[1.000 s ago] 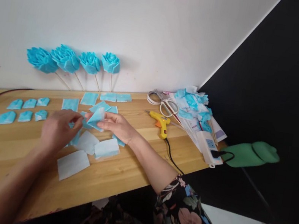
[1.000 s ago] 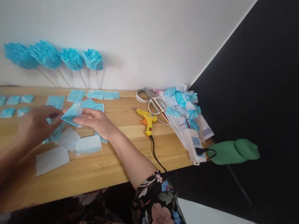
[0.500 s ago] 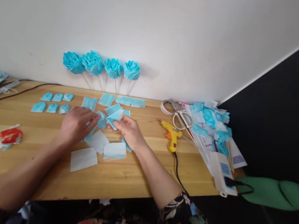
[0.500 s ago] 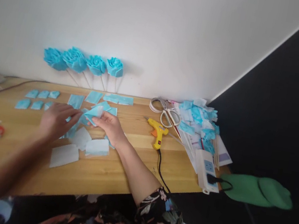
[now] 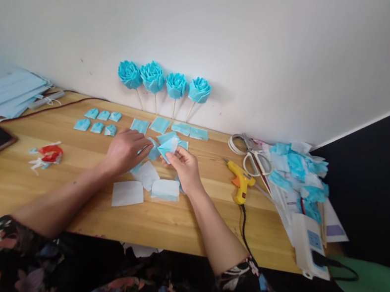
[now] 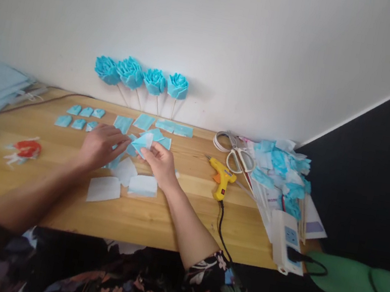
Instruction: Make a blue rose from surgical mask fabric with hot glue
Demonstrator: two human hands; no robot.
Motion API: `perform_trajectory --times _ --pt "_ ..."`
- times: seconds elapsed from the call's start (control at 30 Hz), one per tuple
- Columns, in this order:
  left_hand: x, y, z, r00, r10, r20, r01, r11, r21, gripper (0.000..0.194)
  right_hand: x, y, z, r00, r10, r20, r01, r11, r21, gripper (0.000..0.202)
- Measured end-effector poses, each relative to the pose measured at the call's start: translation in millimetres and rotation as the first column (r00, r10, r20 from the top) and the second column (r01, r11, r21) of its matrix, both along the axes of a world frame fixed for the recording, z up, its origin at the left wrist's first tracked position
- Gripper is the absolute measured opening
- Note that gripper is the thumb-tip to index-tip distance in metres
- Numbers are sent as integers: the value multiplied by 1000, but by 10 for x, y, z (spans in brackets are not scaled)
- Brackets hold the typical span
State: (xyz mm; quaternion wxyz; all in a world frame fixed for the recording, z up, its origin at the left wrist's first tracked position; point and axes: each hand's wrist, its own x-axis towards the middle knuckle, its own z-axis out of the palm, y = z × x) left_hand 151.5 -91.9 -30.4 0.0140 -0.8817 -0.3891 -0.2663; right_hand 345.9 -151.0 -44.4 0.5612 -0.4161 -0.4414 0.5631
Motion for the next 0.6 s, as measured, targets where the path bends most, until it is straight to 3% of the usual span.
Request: perform_trajectory --times 0.37,0.43,0.5,0.6 --pt "-1 29 -12 999 -13 53 11 1000 29 33 6 47 -20 994 -21 110 6 991 134 36" --pt "-28 -10 101 997 17 74 -22 997 69 33 8 51 -40 989 -25 144 3 989 149 35" --pt "-94 -186 314 990 27 138 -43 993 112 32 0 52 -56 987 -21 158 -4 988 156 35" --pt "-255 -747 677 962 -68 265 41 993 106 21 -20 50 -54 989 -14 146 -8 988 151 37"
